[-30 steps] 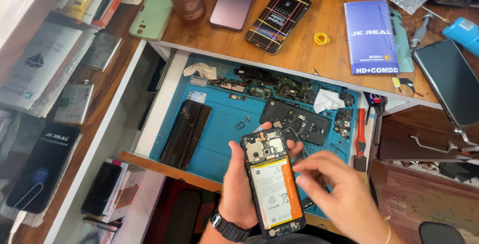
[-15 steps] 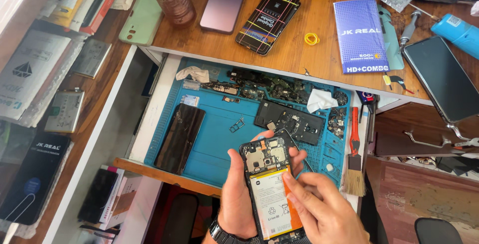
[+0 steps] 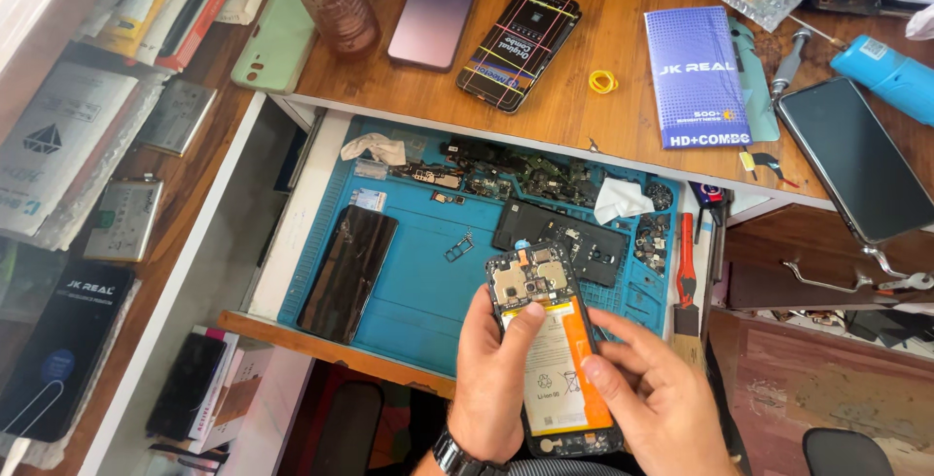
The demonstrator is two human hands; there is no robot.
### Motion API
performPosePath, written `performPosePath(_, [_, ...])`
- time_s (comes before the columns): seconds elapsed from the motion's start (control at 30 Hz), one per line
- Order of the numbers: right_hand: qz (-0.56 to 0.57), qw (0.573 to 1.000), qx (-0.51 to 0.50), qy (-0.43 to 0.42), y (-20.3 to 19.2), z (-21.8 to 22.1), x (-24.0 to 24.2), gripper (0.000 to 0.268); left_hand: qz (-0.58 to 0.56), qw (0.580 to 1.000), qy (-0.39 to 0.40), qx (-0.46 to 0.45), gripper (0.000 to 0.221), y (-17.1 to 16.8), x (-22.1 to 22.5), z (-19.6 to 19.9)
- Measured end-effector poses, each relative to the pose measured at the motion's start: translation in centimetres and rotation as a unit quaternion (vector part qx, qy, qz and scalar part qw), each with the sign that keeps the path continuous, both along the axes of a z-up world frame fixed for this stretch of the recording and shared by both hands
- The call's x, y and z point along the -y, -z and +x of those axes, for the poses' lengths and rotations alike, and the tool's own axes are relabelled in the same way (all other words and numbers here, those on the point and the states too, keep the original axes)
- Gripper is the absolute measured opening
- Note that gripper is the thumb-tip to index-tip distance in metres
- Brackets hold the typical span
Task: The person disassembles a mobile phone, removes the battery and screen, and then begins to reassemble the internal components using a small tool.
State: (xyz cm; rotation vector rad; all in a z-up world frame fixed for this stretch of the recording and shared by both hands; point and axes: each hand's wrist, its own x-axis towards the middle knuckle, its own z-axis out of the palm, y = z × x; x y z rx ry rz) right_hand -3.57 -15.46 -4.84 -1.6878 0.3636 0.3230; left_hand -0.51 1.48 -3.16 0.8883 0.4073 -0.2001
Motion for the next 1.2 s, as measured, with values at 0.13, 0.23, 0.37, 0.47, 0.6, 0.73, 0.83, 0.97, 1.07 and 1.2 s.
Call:
performPosePath(0.13, [-0.058, 0.998, 0.005, -0.012, -1.3, -0.1, -0.5, 0.058, -0.020, 0.999, 0.013, -0.023, 0.030, -0.8, -0.4, 0.4])
performPosePath(0.23, [-0.065, 0.997, 0.031, -0.015, -1.5, -0.2, -0.7, 0.054, -0.026, 0.999, 0.028, -0.035, 0.032, -1.1, -0.6, 0.5])
performPosePath(0.37, [-0.055, 0.998, 0.038, -0.020, -1.8, -0.1, -0.7, 0.059, -0.029, 0.999, 0.023, -0.021, 0.032, -1.1, -0.6, 0.6])
performPosePath(0.47, [-0.090, 0.995, 0.036, -0.033, -2.0, 0.0, -0.5, 0.060, -0.025, 0.999, 0.024, -0.023, 0.032, -1.2, -0.6, 0.7])
performPosePath(0.6, [-0.099, 0.995, 0.018, -0.023, -1.9, 0.0, -0.5, 0.059, -0.014, 0.999, 0.028, -0.017, 0.032, -1.4, -0.5, 0.7])
performPosePath(0.73, [-0.038, 0.999, 0.010, -0.016, -1.1, 0.5, 0.3, 0.054, 0.007, 0.999, 0.028, -0.022, 0.034, -1.5, -0.3, 0.8])
performPosePath(0.83, [-0.045, 0.995, -0.005, -0.085, -0.8, 1.4, 1.6, 0.060, 0.015, 0.999, 0.035, 0.012, 0.031, -1.2, -0.5, 0.7])
performPosePath(0.97, [0.131, 0.983, 0.025, -0.124, -1.8, 1.8, 1.6, 0.074, -0.063, 0.995, 0.083, 0.012, 0.037, -1.2, -1.8, 1.2])
performPosePath(1.07, [0.105, 0.992, -0.028, -0.059, -2.9, 2.4, 1.3, 0.073, -0.126, 0.983, 0.129, -0.020, 0.048, -1.3, -3.4, 1.1])
performPosePath(1.2, [0.129, 0.990, -0.016, -0.050, -3.8, 2.9, 1.5, 0.072, -0.015, 0.966, 0.258, 0.023, 0.059, -0.8, -4.2, 0.8])
